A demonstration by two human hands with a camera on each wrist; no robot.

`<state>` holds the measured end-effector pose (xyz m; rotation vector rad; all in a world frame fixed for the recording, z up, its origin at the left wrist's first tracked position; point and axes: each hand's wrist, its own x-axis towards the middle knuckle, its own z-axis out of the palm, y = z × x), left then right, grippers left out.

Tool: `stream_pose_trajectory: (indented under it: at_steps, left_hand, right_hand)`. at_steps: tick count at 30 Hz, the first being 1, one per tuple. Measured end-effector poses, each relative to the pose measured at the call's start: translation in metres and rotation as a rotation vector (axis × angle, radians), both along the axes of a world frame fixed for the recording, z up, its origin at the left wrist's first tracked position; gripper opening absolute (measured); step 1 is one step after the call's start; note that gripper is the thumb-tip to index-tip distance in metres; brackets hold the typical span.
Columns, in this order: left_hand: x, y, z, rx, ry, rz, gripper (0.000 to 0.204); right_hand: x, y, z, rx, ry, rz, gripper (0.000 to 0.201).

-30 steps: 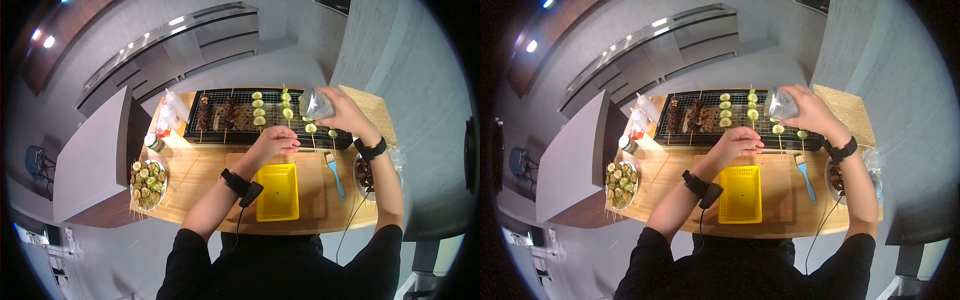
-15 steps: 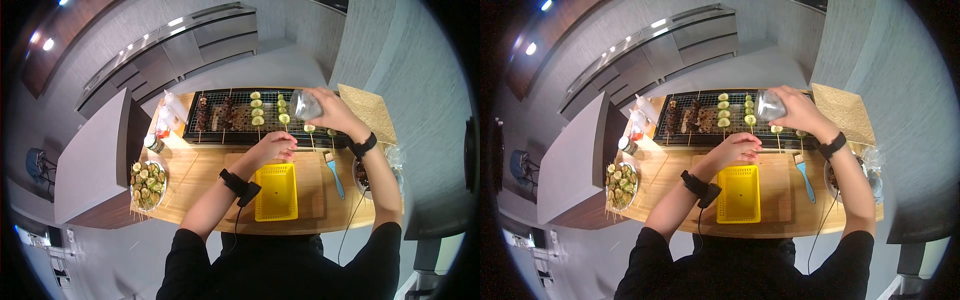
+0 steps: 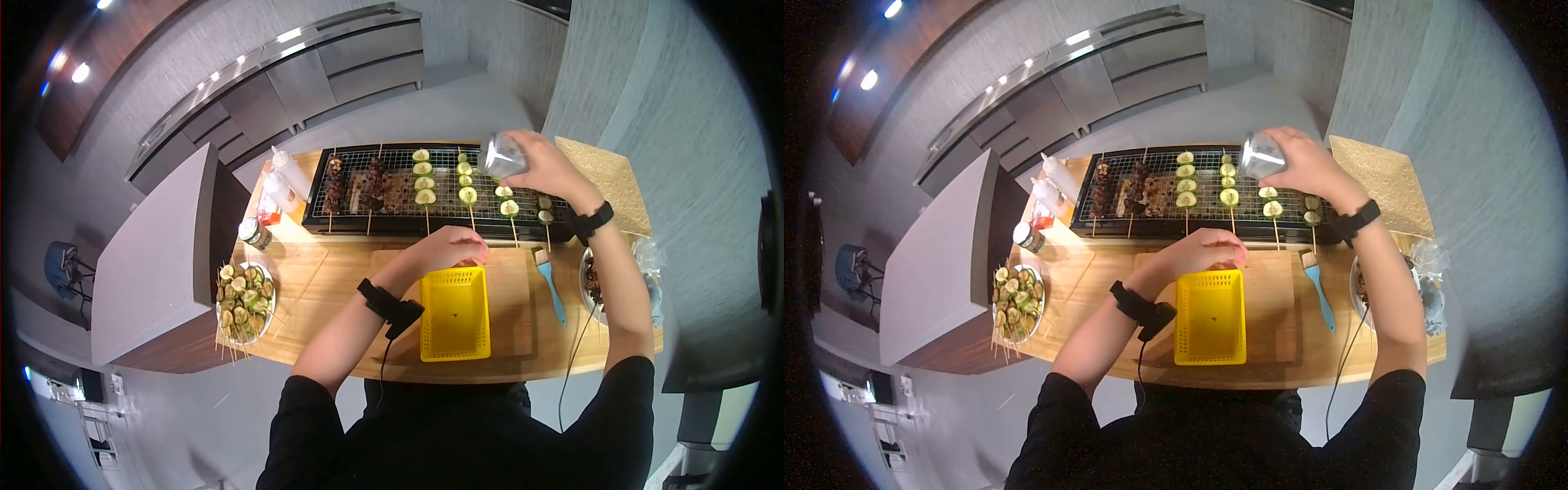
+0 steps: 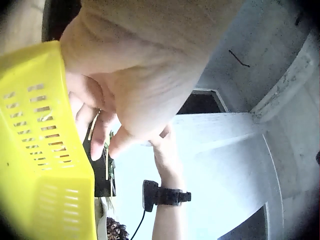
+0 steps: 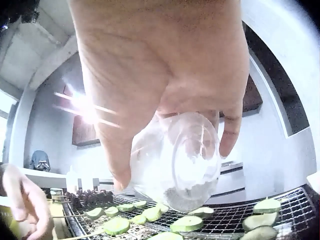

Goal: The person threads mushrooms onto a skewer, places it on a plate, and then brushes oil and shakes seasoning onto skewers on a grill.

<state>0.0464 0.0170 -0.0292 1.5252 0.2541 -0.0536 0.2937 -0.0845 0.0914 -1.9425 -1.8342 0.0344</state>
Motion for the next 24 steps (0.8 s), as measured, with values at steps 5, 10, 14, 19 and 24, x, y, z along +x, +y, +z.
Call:
stream_pose_trajectory:
  at_steps: [5, 10, 14, 19, 24]
  left_hand:
    - [0.001, -0.008, 0.017, 0.248, -0.015, -0.147, 0.038]
    - [0.012, -0.023, 0.025, 0.221, -0.113, -0.187, 0.04]
    - [0.018, -0.036, 0.034, 0.099, -0.103, -0.177, 0.044]
    - [0.029, -0.048, 0.045, -0.024, -0.012, -0.147, 0.049]
    - [0.045, -0.049, 0.023, -0.218, -0.055, -0.012, 0.048]
  right_hand:
    - [0.017, -0.029, -0.001, 0.055, -0.012, -0.027, 0.083]
    - [0.013, -0.059, 0.001, 0.001, 0.037, -0.032, 0.083]
    - [0.014, -0.073, -0.002, -0.121, 0.032, 0.011, 0.084]
    - [0.01, -0.073, 0.006, -0.045, 0.065, -0.024, 0.083]
    - [0.023, -0.061, -0.005, 0.01, -0.019, -0.041, 0.084]
